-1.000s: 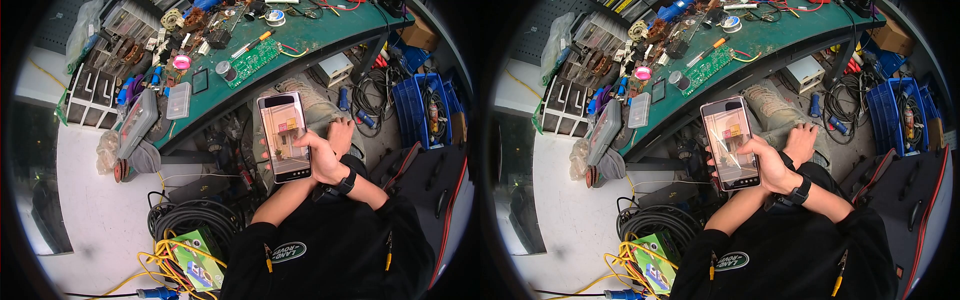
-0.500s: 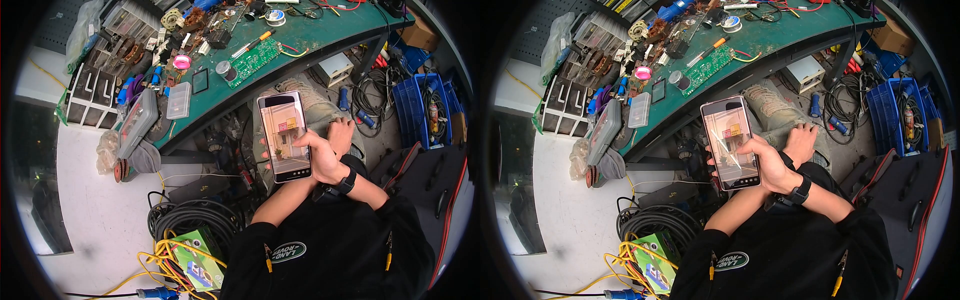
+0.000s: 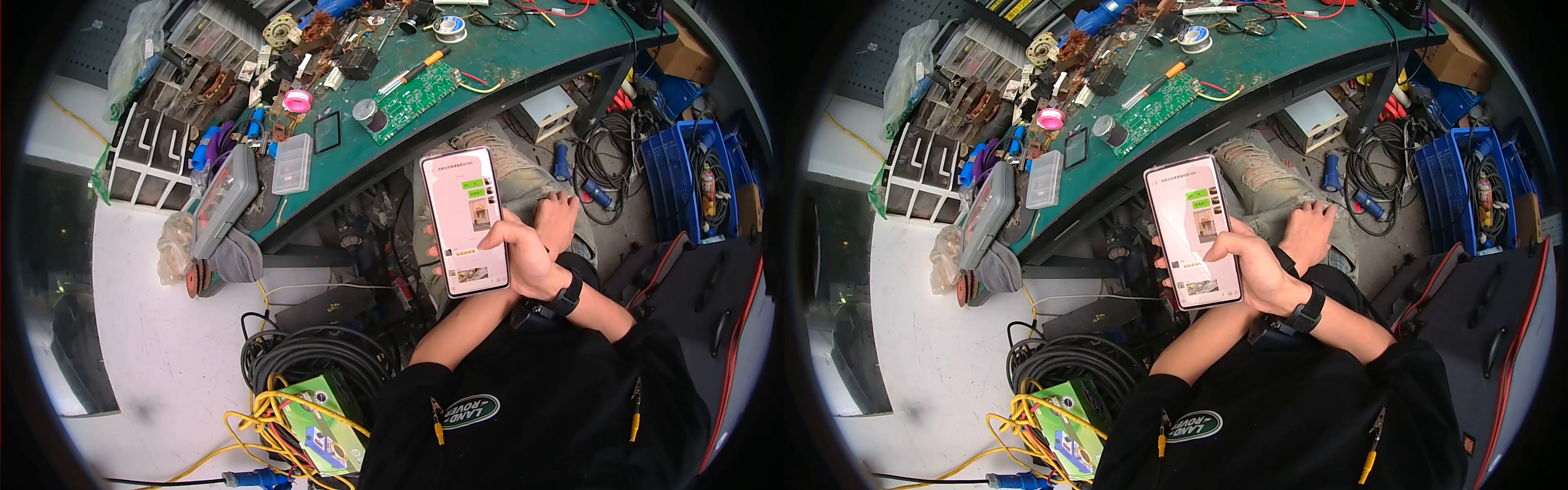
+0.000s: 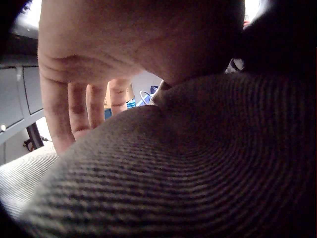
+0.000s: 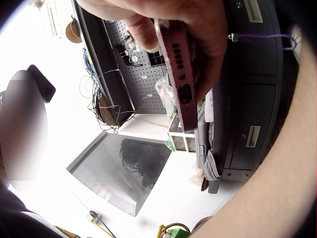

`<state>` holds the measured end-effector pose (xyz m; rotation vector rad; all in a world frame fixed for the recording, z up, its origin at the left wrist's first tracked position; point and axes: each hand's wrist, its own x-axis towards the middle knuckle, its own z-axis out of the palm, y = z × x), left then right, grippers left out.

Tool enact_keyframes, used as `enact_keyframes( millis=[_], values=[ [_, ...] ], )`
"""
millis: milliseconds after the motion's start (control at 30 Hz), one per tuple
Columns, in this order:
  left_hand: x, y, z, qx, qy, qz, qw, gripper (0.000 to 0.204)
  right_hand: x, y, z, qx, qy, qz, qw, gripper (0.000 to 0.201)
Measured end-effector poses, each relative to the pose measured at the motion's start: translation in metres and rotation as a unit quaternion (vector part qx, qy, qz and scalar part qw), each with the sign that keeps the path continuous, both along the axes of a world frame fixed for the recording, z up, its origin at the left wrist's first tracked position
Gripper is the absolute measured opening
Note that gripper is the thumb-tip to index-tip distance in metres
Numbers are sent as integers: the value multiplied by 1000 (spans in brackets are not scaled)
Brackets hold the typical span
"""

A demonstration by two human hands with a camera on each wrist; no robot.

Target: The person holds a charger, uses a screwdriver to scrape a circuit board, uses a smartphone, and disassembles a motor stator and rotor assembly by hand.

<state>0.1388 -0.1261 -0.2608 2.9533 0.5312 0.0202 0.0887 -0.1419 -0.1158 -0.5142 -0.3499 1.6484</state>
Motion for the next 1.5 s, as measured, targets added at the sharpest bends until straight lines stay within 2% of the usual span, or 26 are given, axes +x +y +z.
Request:
enact_keyframes(
  millis=[100, 167, 233, 367, 767, 900, 967, 1300, 1367, 1500],
  values=[
    [0, 0, -2, 4, 0, 0, 1000, 59, 0, 1, -3, 16, 1, 4, 1000, 63],
    [1, 0, -2, 8, -1, 0, 1000, 59, 0, 2, -2, -26, 41, 18, 999, 58],
    [1, 0, -1, 6, 5, 1, 1000, 59, 0, 2, -5, -15, 27, 19, 999, 57],
    [2, 0, -3, 9, 8, 1, 1000, 59, 0, 2, -5, 6, -17, 20, 1000, 58],
    [1, 0, 0, 10, 9, 2, 1000, 59, 0, 1, -3, 16, -21, 2, 1000, 66],
    [1, -1, -3, 11, 4, 2, 1000, 59, -1, 0, -4, 23, -22, -2, 999, 61],
    [1, -1, -4, 13, 3, 3, 1000, 59, -1, 2, -9, -15, 41, 22, 999, 58],
    [2, -1, -1, 9, 14, 5, 1000, 59, -1, 1, -9, -7, 21, 21, 1000, 59],
    [1, -1, 0, 9, 16, 5, 1000, 59, -1, -1, -8, 25, -7, 0, 1000, 64],
    [1, -1, -2, 12, 18, 2, 1000, 60, -1, 0, -4, 18, -2, 4, 1000, 69]
  ],
)
